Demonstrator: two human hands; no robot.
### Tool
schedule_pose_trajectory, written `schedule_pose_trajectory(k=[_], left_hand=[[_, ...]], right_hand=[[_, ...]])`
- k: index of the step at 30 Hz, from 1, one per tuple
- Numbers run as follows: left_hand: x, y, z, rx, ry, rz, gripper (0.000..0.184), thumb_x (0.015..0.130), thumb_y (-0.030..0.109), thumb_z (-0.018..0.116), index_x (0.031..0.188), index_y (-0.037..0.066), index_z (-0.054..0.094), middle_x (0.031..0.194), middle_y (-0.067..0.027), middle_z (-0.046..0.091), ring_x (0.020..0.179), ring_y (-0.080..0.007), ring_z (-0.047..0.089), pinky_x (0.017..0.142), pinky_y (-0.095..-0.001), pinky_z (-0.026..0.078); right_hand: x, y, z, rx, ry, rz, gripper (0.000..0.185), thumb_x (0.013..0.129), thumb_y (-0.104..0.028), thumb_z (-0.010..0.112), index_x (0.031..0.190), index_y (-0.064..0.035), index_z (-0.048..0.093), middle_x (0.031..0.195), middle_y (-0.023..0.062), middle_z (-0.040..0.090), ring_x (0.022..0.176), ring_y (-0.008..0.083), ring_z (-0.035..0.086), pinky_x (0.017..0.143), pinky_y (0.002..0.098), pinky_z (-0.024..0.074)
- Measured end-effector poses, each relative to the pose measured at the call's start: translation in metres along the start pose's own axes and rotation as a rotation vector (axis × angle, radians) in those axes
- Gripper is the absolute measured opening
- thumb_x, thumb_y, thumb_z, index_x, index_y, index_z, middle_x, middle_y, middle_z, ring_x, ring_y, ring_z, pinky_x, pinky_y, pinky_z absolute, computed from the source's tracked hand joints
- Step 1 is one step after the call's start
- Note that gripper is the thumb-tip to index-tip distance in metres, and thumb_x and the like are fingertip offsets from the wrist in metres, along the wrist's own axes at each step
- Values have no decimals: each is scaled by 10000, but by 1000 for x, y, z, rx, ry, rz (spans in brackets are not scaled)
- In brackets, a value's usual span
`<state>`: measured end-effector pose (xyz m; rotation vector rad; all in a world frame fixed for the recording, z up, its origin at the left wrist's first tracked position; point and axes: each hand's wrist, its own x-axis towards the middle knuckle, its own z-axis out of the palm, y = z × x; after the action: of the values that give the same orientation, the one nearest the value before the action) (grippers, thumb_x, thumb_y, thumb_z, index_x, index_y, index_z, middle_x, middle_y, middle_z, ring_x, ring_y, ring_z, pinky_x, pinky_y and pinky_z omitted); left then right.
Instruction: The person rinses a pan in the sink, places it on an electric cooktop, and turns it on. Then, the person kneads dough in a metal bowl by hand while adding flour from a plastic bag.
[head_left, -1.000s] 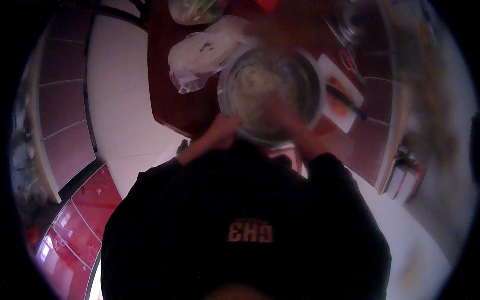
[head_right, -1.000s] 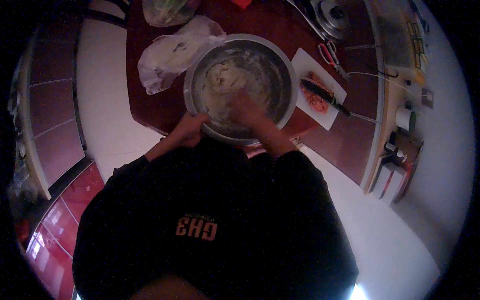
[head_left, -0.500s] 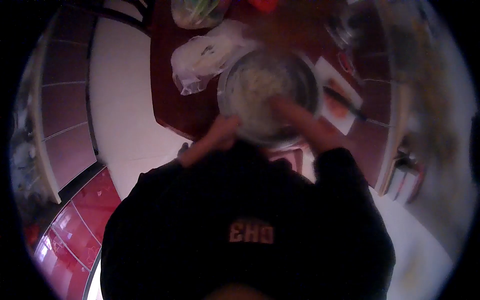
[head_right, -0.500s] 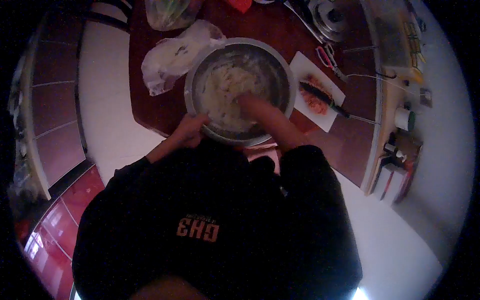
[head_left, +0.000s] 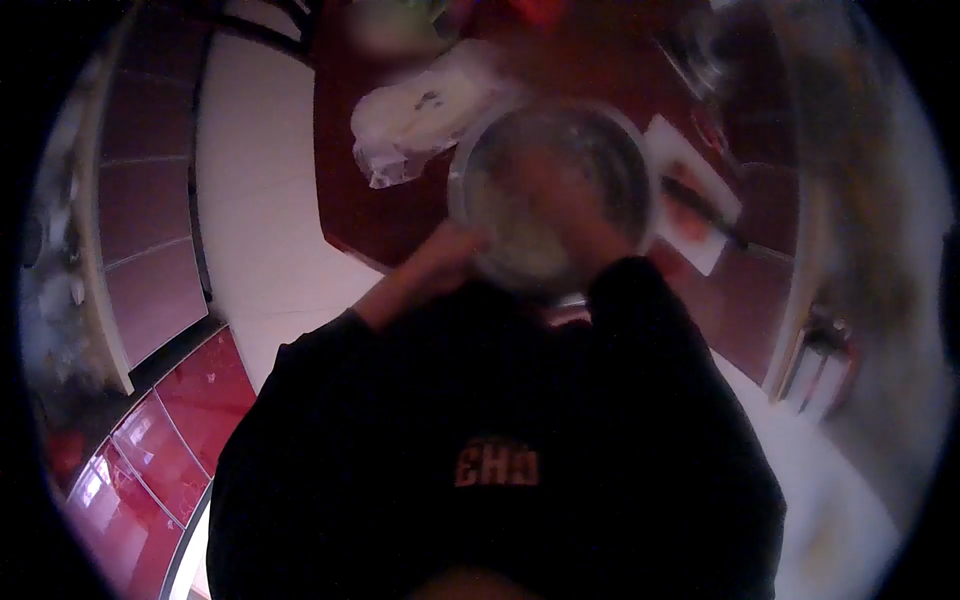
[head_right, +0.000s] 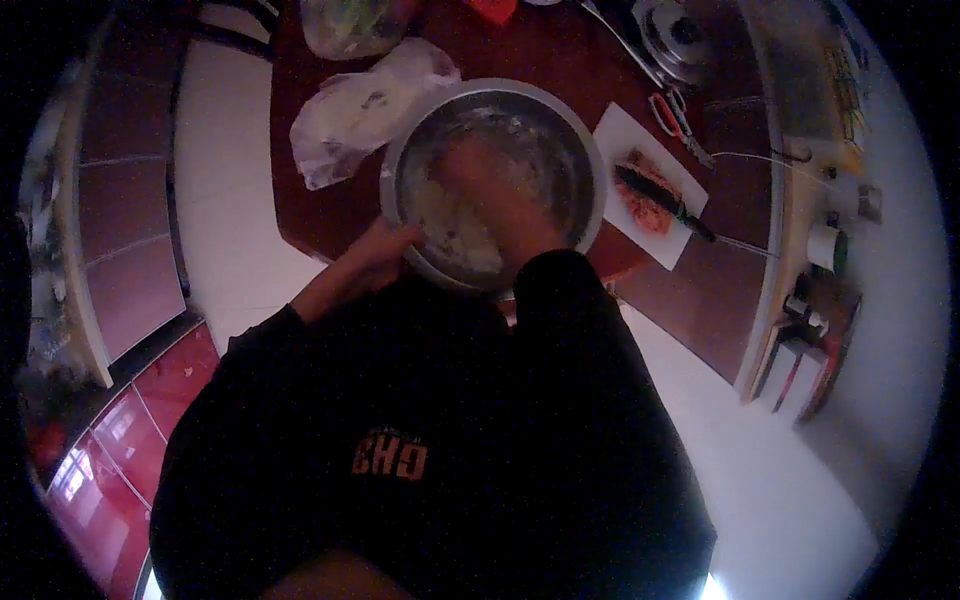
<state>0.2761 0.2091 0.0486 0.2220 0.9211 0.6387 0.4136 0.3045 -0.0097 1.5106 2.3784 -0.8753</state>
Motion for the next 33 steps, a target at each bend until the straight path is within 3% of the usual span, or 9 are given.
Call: schedule_pose_trajectory(k=[2, 6, 9, 11, 15, 18, 20, 23, 33], left_hand=[[-2, 5, -1, 36, 42, -56, 494, 696, 1, 498, 1177, 2, 385, 1110, -128, 494, 1011, -276, 490, 825, -402, 441], [5, -11, -14, 28, 69, -13, 434, 700, -5, 511, 1129, -13, 443, 1059, -124, 533, 947, -265, 526, 823, -388, 434], [13, -23, -28, -43, 15, 8, 437, 701, -7, 517, 1130, -12, 435, 1063, -124, 530, 926, -260, 534, 818, -375, 436], [10, -20, -28, -19, 1, 36, 442, 700, -4, 522, 1132, -9, 428, 1064, -123, 526, 928, -256, 532, 815, -372, 438], [9, -25, -36, 168, -33, 92, 460, 699, -4, 515, 1146, -14, 403, 1065, -124, 518, 932, -250, 530, 804, -369, 441], [27, -43, -62, 537, 1, 103, 489, 693, -1, 504, 1166, -10, 379, 1062, -125, 513, 933, -254, 529, 778, -364, 451], [13, -28, -37, 324, 211, -124, 521, 687, 0, 497, 1188, 3, 354, 1070, -129, 502, 928, -260, 530, 746, -364, 464], [23, -48, -48, 179, 177, -46, 528, 680, 5, 505, 1187, 14, 356, 1050, -126, 508, 900, -266, 539, 690, -364, 481], [19, -32, -52, 225, 148, -132, 422, 712, 5, 502, 1123, 16, 408, 1036, -115, 517, 874, -262, 550, 708, -378, 491]], right_hand=[[4, -13, 12, -185, -183, 7, 305, 713, -238, 550, 958, -61, 596, 1039, 163, 560, 951, 286, 540, 795, 411, 424], [-51, -16, 16, 43, -376, -204, 336, 667, -244, 600, 961, -82, 606, 965, 135, 596, 868, 292, 578, 726, 429, 459], [-56, -18, 5, -35, -338, -392, 332, 657, -252, 618, 950, -95, 619, 890, 125, 620, 798, 300, 599, 705, 428, 466], [-45, -35, -41, 3, -447, -283, 375, 755, -245, 554, 1068, -40, 531, 1059, 127, 546, 981, 246, 514, 836, 378, 396], [-24, 20, -2, 968, 311, -346, 291, 670, -225, 613, 909, -58, 623, 852, 148, 623, 793, 308, 599, 692, 399, 474], [-24, 66, -4, 754, 446, -139, 296, 679, -227, 604, 905, -37, 616, 855, 161, 618, 798, 317, 596, 698, 396, 475], [-28, 89, -1, 571, 455, 14, 303, 685, -225, 597, 912, -25, 609, 867, 171, 613, 809, 324, 591, 709, 397, 473], [-38, 115, 11, 170, 204, 272, 327, 696, -211, 582, 955, -12, 587, 922, 190, 595, 849, 342, 576, 750, 408, 460], [-23, -41, 17, 41, 10, -245, 285, 756, -155, 511, 1020, -65, 573, 999, 171, 573, 916, 307, 550, 802, 362, 437]])
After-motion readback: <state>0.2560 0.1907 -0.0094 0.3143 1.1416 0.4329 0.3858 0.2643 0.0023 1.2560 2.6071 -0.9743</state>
